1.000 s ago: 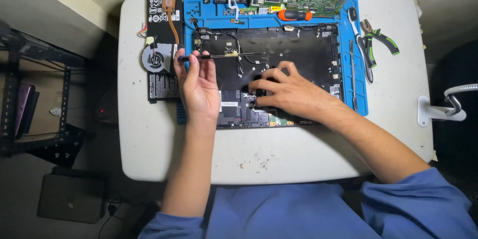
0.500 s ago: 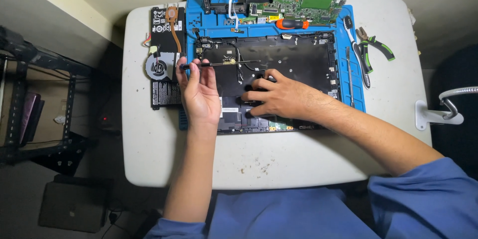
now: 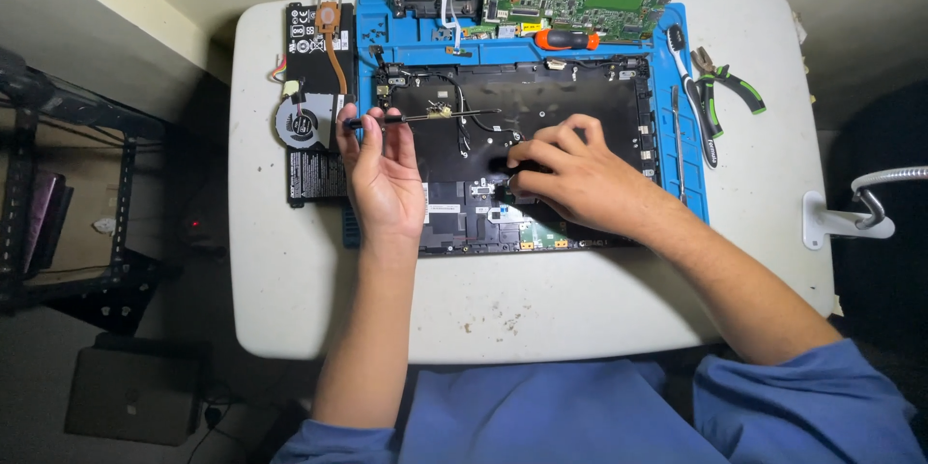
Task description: The person is disassembling a laptop, specifically removing the screen assembly by unscrewing components and disconnecting cables.
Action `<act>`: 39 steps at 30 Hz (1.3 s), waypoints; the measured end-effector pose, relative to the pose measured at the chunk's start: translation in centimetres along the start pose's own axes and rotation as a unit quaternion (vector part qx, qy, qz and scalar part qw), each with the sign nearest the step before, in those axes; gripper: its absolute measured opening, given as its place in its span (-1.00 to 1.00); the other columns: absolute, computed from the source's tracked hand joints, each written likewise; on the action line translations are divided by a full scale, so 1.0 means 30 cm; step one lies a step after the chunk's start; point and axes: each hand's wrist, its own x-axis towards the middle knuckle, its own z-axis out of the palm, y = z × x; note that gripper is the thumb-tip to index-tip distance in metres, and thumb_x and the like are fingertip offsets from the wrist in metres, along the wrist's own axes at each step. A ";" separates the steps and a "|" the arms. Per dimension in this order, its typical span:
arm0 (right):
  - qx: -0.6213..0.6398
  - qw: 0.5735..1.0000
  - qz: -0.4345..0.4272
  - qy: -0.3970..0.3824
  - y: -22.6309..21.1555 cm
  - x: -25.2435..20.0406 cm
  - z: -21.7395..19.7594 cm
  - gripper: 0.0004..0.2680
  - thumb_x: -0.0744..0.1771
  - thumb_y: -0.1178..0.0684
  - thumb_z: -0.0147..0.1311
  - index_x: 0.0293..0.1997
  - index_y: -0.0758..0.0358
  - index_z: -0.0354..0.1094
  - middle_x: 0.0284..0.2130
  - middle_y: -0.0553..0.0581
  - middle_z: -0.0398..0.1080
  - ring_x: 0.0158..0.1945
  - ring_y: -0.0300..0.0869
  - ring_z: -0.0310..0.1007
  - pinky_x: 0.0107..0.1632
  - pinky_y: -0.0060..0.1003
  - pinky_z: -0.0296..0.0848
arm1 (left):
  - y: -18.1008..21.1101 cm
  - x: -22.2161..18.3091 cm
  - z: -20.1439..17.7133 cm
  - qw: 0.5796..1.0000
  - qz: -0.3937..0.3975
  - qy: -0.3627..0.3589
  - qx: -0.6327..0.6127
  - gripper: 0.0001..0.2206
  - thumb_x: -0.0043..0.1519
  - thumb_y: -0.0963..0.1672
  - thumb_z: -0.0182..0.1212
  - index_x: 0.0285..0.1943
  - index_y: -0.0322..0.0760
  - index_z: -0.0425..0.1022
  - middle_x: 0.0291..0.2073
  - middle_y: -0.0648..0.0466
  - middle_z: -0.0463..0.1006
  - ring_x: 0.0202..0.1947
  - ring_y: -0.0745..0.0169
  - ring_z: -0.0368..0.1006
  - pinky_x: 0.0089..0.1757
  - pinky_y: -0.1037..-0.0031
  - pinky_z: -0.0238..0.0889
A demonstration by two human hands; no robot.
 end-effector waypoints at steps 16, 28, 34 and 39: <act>0.029 0.995 0.074 0.068 -0.156 0.001 0.096 -0.90 0.31 0.00 0.24 -0.14 0.04 0.49 -0.04 0.00 0.39 0.05 -0.09 0.28 0.23 0.18 0.01 | -0.006 -0.012 0.013 1.000 0.000 -0.014 0.022 -0.71 0.34 -0.13 0.30 0.22 -0.02 0.40 -0.03 0.03 0.56 0.02 0.15 0.59 0.11 0.40 0.55; 0.094 0.990 0.101 0.030 -0.157 0.012 0.107 -0.95 0.32 0.09 0.24 -0.26 0.08 0.44 -0.10 -0.02 0.35 0.07 -0.10 0.30 0.25 0.29 0.00 | -0.008 -0.014 0.016 0.999 -0.003 -0.020 0.025 -0.73 0.35 -0.13 0.28 0.21 -0.02 0.40 -0.03 0.04 0.55 0.02 0.15 0.59 0.11 0.40 0.55; 0.118 0.982 0.137 0.046 -0.158 -0.030 0.002 -0.94 0.36 0.00 0.18 -0.12 -0.01 0.48 -0.01 -0.06 0.37 0.10 -0.13 0.30 0.26 0.17 -0.06 | -0.003 -0.015 0.009 1.000 -0.007 -0.011 0.016 -0.73 0.35 -0.13 0.29 0.21 -0.01 0.41 -0.03 0.03 0.55 0.02 0.15 0.59 0.11 0.40 0.54; 0.028 0.972 0.232 0.031 -0.178 -0.171 -0.052 -0.88 0.37 -0.10 0.17 -0.05 -0.06 0.47 0.01 -0.13 0.41 0.05 -0.20 0.38 0.26 0.04 -0.01 | -0.006 -0.025 0.014 1.000 -0.009 -0.016 -0.001 -0.73 0.34 -0.14 0.31 0.20 -0.03 0.43 -0.03 0.00 0.57 0.02 0.11 0.60 0.11 0.36 0.55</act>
